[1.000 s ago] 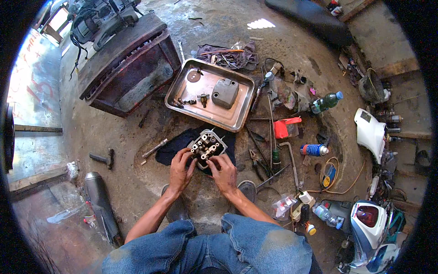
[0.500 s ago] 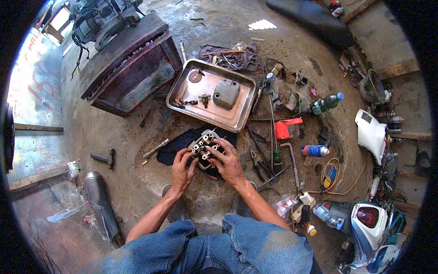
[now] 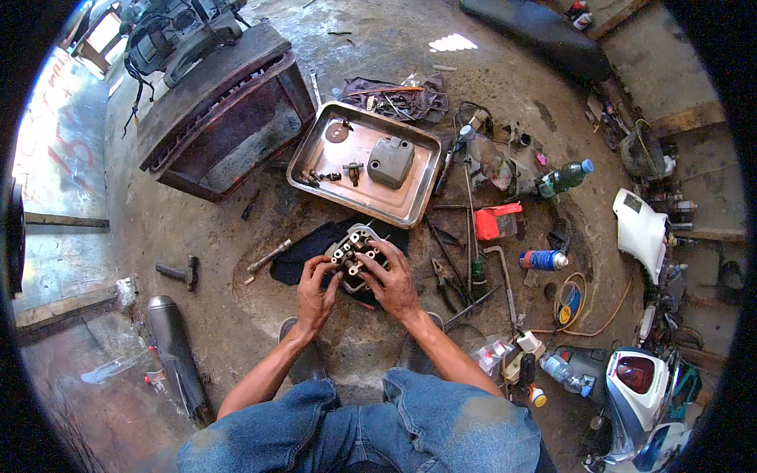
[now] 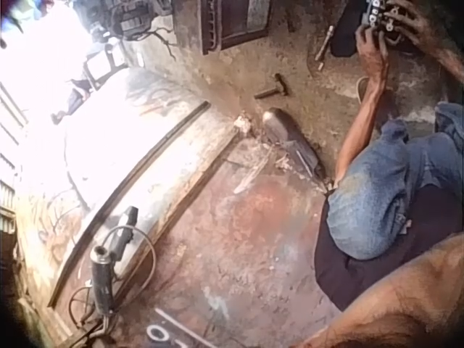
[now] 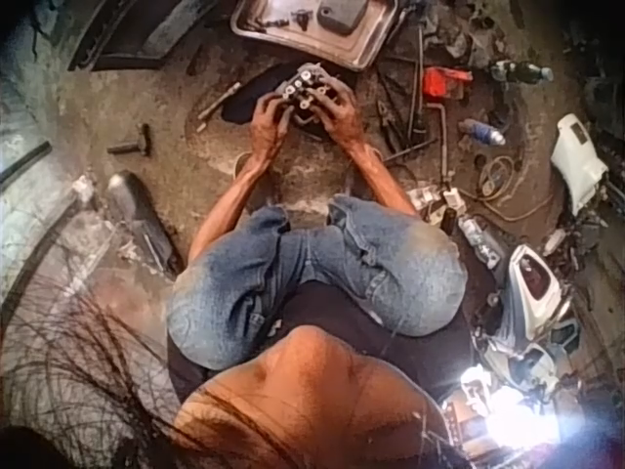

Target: Cleaning and assembling internal components of a motorcycle engine cylinder head.

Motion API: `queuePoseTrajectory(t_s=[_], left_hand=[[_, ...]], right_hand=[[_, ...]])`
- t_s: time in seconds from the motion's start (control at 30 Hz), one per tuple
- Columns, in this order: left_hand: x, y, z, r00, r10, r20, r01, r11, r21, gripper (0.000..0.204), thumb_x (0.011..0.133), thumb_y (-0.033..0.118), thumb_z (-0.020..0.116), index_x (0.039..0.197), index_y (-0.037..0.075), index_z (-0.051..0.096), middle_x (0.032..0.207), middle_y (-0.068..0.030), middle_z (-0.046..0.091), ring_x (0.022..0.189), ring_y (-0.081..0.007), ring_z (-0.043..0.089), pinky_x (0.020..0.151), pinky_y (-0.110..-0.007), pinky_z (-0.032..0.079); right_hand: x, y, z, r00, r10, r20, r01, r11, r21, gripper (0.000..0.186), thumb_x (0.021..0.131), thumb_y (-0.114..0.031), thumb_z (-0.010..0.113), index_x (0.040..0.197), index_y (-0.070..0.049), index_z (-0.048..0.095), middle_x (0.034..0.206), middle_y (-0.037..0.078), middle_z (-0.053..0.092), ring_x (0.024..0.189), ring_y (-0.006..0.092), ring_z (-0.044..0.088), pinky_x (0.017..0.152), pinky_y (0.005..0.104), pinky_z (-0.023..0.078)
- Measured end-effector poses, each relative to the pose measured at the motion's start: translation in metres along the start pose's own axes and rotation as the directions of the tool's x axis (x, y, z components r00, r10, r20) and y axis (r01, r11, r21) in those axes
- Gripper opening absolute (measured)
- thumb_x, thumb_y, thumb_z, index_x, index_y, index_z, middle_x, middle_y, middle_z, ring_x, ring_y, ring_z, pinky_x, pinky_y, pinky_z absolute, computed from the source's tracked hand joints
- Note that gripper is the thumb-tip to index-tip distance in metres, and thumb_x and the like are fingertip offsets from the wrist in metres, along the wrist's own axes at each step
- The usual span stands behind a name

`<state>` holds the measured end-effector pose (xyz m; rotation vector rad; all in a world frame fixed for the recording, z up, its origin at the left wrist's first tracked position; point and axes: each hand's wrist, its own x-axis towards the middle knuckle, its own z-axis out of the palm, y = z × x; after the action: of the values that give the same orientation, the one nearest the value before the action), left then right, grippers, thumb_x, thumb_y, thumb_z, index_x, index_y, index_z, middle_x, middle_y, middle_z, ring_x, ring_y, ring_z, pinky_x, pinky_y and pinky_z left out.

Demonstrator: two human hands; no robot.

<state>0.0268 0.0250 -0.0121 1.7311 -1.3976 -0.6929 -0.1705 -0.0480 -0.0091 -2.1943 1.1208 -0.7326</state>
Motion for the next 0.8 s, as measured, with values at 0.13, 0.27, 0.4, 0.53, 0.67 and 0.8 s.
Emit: queuePoseTrajectory(t_s=[0.13, 0.27, 0.4, 0.53, 0.67, 0.8], left_hand=[[0.001, 0.003, 0.0, 1.0, -0.006, -0.002, 0.006, 1.0, 0.003, 0.021, 0.095, 0.009, 0.076, 0.113, 0.001, 0.069, 0.125, -0.0175, 0.063, 0.112, -0.0347, 0.066, 0.093, -0.042, 0.055], [0.001, 0.0, 0.001, 1.0, 0.009, 0.003, -0.009, 0.999, 0.05, 0.021, 0.094, 0.009, 0.077, 0.111, 0.0, 0.068, 0.126, -0.0181, 0.062, 0.113, -0.0365, 0.065, 0.095, -0.045, 0.053], [0.002, -0.002, 0.004, 0.999, 0.045, 0.0, -0.045, 0.996, 0.071, 0.022, 0.092, 0.008, 0.078, 0.11, 0.001, 0.067, 0.124, -0.0186, 0.062, 0.113, -0.0371, 0.065, 0.097, -0.046, 0.052], [0.001, -0.005, -0.001, 0.997, 0.079, -0.002, -0.078, 0.987, 0.141, 0.029, 0.089, 0.009, 0.08, 0.113, 0.001, 0.066, 0.129, -0.0193, 0.059, 0.121, -0.0382, 0.059, 0.102, -0.048, 0.048], [0.0, -0.005, -0.005, 0.999, 0.046, 0.023, -0.048, 0.993, 0.107, 0.048, 0.086, 0.014, 0.083, 0.125, 0.001, 0.058, 0.136, -0.0206, 0.053, 0.13, -0.0409, 0.053, 0.109, -0.051, 0.044], [0.008, 0.001, -0.003, 0.989, 0.144, 0.038, -0.145, 0.989, 0.04, 0.069, 0.084, 0.017, 0.085, 0.14, 0.0, 0.048, 0.143, -0.0224, 0.051, 0.132, -0.043, 0.051, 0.113, -0.052, 0.041]], right_hand=[[0.0, 0.004, 0.002, 0.999, -0.042, -0.024, 0.042, 0.999, 0.002, 0.05, 0.086, -0.014, 0.083, 0.134, -0.017, 0.071, 0.146, 0.011, 0.054, 0.138, 0.0379, 0.051, 0.115, 0.0497, 0.047], [0.0, 0.002, 0.0, 0.999, -0.041, -0.019, 0.041, 0.999, -0.009, 0.05, 0.085, -0.014, 0.083, 0.134, -0.017, 0.07, 0.147, 0.012, 0.054, 0.139, 0.0383, 0.05, 0.115, 0.0498, 0.046], [-0.005, -0.001, 0.005, 0.999, 0.001, -0.033, -0.002, 1.0, -0.028, 0.052, 0.084, -0.013, 0.082, 0.135, -0.017, 0.069, 0.147, 0.013, 0.053, 0.141, 0.0382, 0.049, 0.116, 0.0495, 0.045], [-0.001, -0.03, -0.003, 0.954, 0.186, -0.236, -0.179, 0.983, 0.049, 0.049, 0.085, -0.011, 0.08, 0.133, -0.011, 0.068, 0.144, 0.015, 0.054, 0.134, 0.0336, 0.055, 0.111, 0.0458, 0.048], [-0.032, -0.021, -0.022, 0.83, 0.408, -0.381, -0.361, 0.913, 0.192, 0.026, 0.094, -0.015, 0.075, 0.117, -0.003, 0.07, 0.122, 0.014, 0.065, 0.106, 0.023, 0.066, 0.09, 0.0376, 0.055], [-0.057, -0.007, -0.024, 0.73, 0.669, 0.136, -0.528, 0.426, 0.735, 0.027, 0.106, -0.023, 0.063, 0.092, 0.0, 0.068, 0.082, 0.006, 0.067, 0.068, 0.0095, 0.057, 0.065, 0.0269, 0.047]])
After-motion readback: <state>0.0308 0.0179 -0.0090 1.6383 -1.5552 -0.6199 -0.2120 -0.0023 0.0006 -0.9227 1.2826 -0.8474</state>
